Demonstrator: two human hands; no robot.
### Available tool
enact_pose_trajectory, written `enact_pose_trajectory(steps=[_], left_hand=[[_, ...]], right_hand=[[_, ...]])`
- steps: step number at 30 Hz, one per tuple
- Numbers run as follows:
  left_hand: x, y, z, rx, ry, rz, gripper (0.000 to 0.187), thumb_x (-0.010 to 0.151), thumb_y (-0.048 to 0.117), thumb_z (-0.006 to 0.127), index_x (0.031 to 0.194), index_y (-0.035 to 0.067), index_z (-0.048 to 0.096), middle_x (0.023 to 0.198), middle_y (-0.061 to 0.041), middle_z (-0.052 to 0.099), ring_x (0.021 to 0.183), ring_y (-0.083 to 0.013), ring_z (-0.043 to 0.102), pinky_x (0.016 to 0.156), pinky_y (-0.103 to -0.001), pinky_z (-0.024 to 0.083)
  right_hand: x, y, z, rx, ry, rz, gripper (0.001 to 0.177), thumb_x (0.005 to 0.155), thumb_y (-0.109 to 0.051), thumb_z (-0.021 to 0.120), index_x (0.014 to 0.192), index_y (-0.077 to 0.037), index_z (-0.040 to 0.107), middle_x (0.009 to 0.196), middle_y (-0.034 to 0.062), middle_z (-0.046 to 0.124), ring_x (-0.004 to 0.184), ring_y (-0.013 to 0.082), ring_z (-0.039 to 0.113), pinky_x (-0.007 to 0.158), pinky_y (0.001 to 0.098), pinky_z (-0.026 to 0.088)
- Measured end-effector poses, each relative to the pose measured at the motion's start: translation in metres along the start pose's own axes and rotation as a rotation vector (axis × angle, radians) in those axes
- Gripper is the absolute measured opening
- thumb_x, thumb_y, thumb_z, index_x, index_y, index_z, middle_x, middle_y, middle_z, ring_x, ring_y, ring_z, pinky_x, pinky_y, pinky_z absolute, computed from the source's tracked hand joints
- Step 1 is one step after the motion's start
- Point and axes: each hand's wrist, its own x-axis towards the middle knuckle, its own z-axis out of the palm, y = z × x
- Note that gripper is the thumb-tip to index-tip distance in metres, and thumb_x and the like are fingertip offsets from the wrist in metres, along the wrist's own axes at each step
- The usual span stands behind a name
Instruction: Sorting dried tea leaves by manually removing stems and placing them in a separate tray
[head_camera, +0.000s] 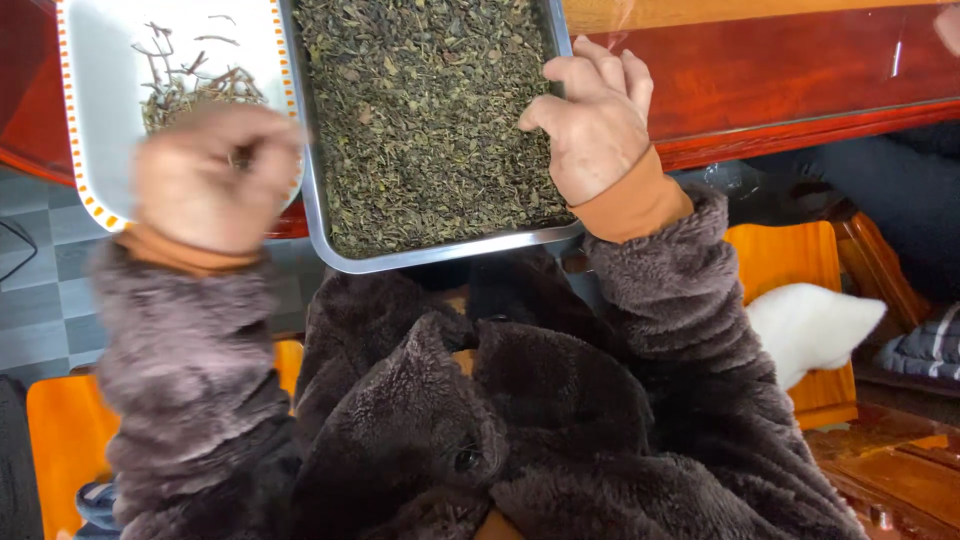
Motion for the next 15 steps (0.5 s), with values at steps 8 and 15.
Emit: enact_pose_trajectory(steps=[8,15], left_hand=[[-0.047,-0.079,-0.031,0.882,0.157,-0.109,0.007,0.107,0.022,0.089,0.113,0.024,0.090,0.092,0.007,0.075,0.071,-0.0150,0.067,0.059,-0.032,0.053],[-0.010,-0.022,0.000,0.366,0.078,-0.096,0.008,0.108,-0.001,0.089,0.113,0.000,0.083,0.105,-0.018,0.078,0.078,-0.0231,0.068,0.066,-0.037,0.059]], right_hand=[[0.025,-0.023,0.000,-0.026,-0.390,0.125,0.033,0.071,-0.004,0.080,0.091,-0.030,0.081,0.149,0.0158,0.057,0.146,0.0468,0.033,0.117,0.0657,0.010],[0.033,-0.012,-0.012,0.280,-0.150,0.038,0.035,0.093,-0.001,0.069,0.110,-0.030,0.076,0.144,0.0133,0.059,0.136,0.0440,0.045,0.114,0.0658,0.018]])
